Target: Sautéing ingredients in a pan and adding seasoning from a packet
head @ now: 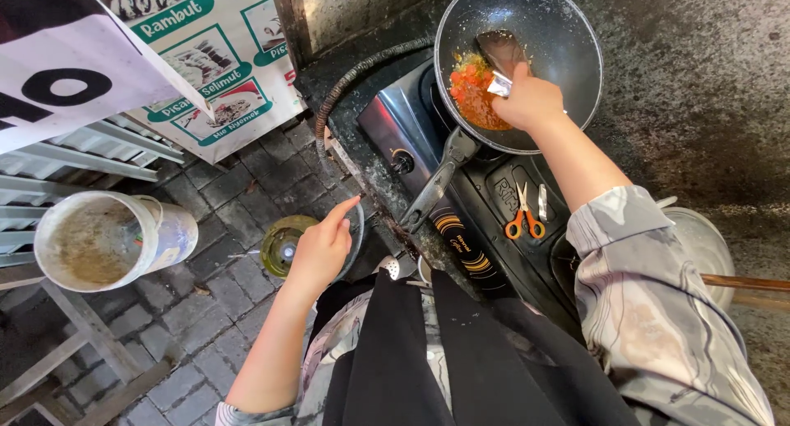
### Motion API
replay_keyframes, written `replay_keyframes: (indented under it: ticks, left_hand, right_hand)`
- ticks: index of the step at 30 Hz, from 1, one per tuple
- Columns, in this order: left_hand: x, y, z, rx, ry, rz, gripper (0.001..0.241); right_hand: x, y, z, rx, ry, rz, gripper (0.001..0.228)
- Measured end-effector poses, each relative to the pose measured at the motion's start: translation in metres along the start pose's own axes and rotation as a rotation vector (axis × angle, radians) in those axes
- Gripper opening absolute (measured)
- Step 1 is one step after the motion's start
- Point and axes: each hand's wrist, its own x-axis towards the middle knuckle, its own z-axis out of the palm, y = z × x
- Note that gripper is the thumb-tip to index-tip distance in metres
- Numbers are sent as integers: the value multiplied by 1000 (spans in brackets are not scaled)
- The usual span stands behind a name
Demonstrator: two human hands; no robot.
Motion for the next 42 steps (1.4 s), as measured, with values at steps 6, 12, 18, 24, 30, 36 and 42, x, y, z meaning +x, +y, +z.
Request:
replay_keyframes:
  ticks: [6,12,18,24,30,36,42]
  left_hand:
    - [1,4,1,-31,-18,6,52]
    - [-1,3,3,-30,7,126,52]
    - [-5,-1,2,-14,13,100,52]
    - [-3,-13,3,-28,14,58,54]
    - [-6,-16,3,-17,8,21,53]
    - [-3,-20,7,-5,25,13,54]
    - [-9,16,-1,-9,-66,-177,57]
  right_hand:
    - [27,30,48,-128,74,-75,31]
    - [62,69,82,-571,750,-414,13]
    - [24,39,33,-322,298,-308,25]
    - [34,34,34,-68,161,-141,31]
    - [34,27,44,68,196,-98,27]
    - [42,37,54,135,189,-87,24]
    - [34,19,16,-220,9,-168,22]
